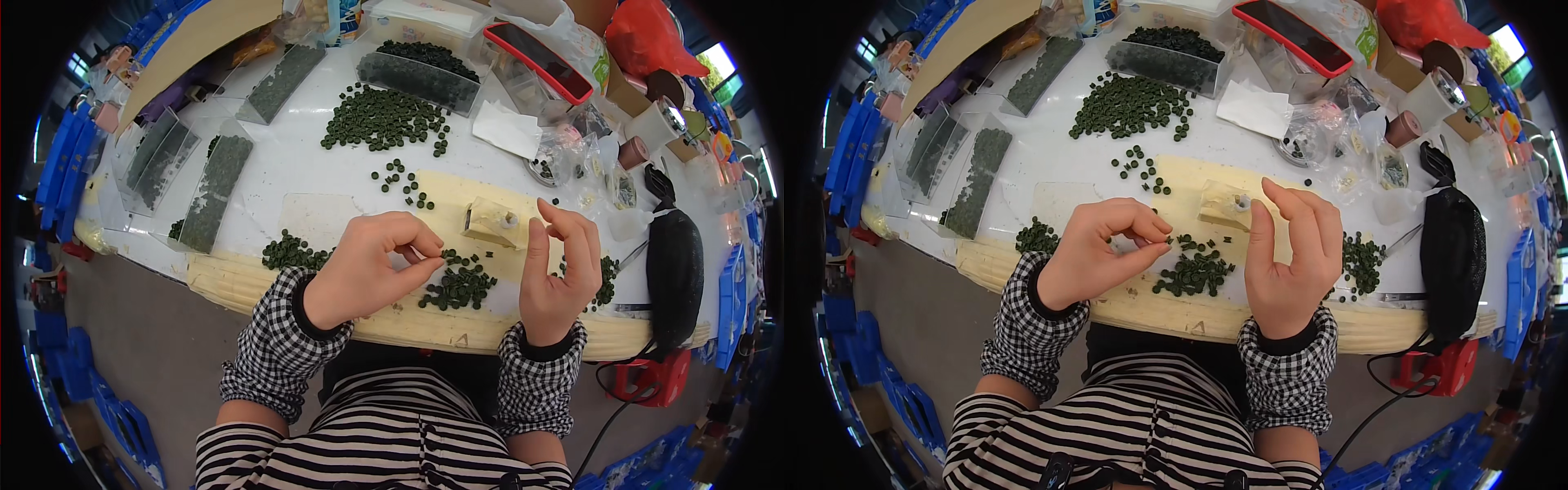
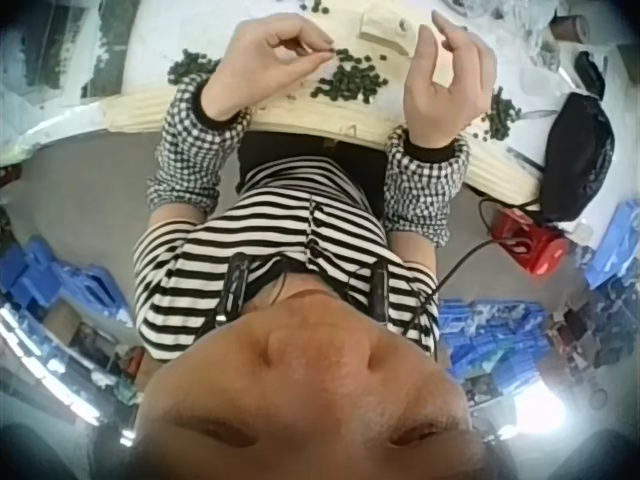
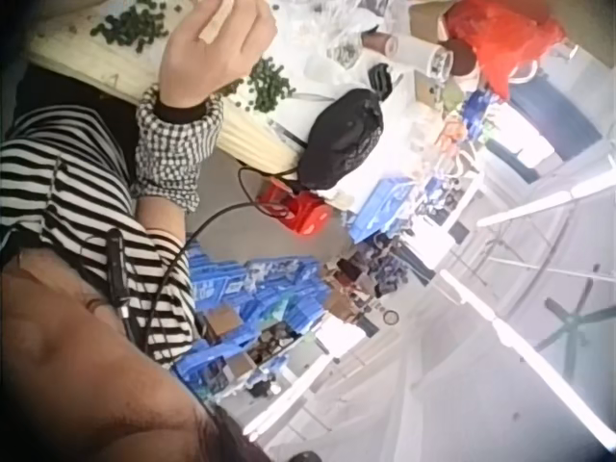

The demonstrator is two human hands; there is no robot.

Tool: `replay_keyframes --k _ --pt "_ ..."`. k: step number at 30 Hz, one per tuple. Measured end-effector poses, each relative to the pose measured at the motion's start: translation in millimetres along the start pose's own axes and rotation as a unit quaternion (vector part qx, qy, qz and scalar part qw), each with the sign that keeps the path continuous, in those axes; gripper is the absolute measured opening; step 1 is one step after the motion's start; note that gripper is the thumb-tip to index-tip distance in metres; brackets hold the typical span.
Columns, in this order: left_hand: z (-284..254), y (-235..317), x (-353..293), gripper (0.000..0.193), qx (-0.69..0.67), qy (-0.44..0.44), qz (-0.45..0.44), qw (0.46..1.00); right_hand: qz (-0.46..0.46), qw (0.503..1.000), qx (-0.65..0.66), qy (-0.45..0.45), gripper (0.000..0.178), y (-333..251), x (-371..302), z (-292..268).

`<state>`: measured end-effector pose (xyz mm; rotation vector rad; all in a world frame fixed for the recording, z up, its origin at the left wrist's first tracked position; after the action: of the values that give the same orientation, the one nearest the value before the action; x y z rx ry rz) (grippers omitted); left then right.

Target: Assembling small green plastic components into a yellow base plate.

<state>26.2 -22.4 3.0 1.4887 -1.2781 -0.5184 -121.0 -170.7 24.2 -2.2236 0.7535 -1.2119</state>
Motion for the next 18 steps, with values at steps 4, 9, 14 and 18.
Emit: replay_keyframes --k 4,9,14,18 --pt "-0.1 -0.7 -1.3 0.013 -0.118 0.037 -0.052 0.991 -0.025 0.999 -0.037 -0.027 0.021 -2.1 2.7 8.1" --pt "-1.2 0.1 0.1 0.023 -0.305 0.032 -0.109 0.945 -0.066 0.993 -0.082 -0.052 0.020 -3.9 5.0 13.1" --pt "0.5 -3.9 0.2 0.025 -0.407 0.011 -0.146 0.901 -0.077 0.994 -0.073 0.012 0.017 -6.2 4.4 7.3" --pt "1.4 -5.8 -0.4 0.025 -0.428 0.007 -0.156 0.890 -0.003 0.988 0.150 0.040 0.012 -5.5 -2.0 -3.7"
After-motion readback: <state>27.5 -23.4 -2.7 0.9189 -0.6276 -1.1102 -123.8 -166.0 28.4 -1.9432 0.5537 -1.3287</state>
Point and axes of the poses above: each hand's wrist, its own x-axis towards the middle knuckle, its own z-axis out of the palm, y = z × x, the point moved 3 cm from there along x, towards the middle knuckle, and after that the axes turned 10 degrees about z, right-handed, at the moved point
